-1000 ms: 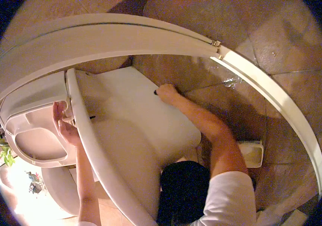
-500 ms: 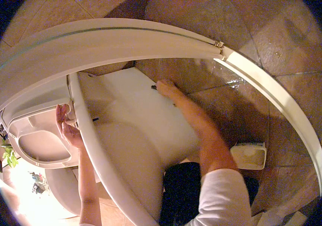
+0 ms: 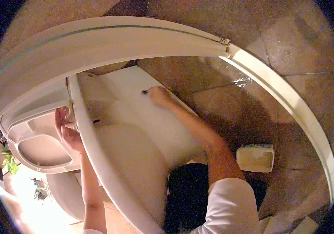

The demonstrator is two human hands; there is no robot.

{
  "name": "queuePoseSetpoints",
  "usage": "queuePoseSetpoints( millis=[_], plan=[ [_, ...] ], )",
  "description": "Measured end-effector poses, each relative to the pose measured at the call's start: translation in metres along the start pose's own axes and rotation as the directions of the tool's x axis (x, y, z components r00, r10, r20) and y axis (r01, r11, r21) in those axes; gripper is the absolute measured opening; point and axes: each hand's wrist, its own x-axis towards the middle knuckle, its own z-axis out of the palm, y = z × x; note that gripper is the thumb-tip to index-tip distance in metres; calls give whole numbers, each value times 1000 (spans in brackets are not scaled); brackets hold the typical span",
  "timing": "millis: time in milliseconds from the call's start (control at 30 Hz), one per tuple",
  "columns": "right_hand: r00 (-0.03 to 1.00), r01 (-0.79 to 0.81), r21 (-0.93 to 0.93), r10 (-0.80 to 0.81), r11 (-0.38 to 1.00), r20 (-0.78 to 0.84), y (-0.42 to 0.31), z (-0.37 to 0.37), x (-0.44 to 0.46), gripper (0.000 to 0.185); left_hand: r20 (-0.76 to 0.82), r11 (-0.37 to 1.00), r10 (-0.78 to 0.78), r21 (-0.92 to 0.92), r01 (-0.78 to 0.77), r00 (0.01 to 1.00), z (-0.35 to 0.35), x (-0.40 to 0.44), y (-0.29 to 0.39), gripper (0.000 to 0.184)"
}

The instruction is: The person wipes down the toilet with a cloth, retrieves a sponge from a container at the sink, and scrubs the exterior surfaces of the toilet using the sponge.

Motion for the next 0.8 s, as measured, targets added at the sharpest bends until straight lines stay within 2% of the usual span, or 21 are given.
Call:
queuePoseSetpoints(
  millis=[67,100,200,267,300,333,400,467,533,567,600,633,700,800],
  plan=[
    [964,231,1,-229,973,-133,-29,13,-18,18,-72,985,-68,-164,55,995,5,-2,4,57],
    [967,223,8,-220,975,-127,-22,11,-19,18,-35,998,-17,-55,15,999,0,-2,1,56],
    [982,175,-17,-175,984,-65,15,-10,-9,18,-22,1000,10,-1,-10,1000,0,2,2,55],
    [994,-103,-116,100,988,-31,38,-20,-1,19,-53,998,-24,-66,21,998,5,1,4,55],
    [993,-114,-197,106,974,-51,22,-16,-4,20,-90,990,-67,-127,56,994,6,0,5,55],
    [993,-116,-200,109,973,-49,4,-11,-11,20,-91,990,-72,-128,60,993,5,0,4,55],
    [994,96,-84,-101,992,-48,-14,-6,-27,20,-65,999,-8,-43,5,998,3,-1,2,55],
    [997,77,-110,-77,991,5,21,-8,-9,21,-46,1000,-13,8,13,999,2,-5,9,55],
    [982,-182,-204,187,962,3,39,-23,13,21,-53,999,-44,23,45,998,7,0,13,55],
    [975,-224,-284,215,932,-62,32,-10,24,20,-33,1000,-24,10,25,999,4,0,8,56],
    [984,-175,-264,179,948,-11,18,-2,24,20,-33,1000,-28,12,28,999,3,-1,7,56],
    [997,-43,-181,54,983,56,-9,6,18,20,-45,1000,-7,8,8,999,2,-1,5,56],
    [988,148,-60,-146,987,50,-67,22,-1,19,-57,1000,9,2,-9,998,6,-3,3,57],
    [974,228,65,-228,972,-9,-67,16,-18,18,-42,1000,-14,-6,14,999,5,1,8,56]
  ],
)
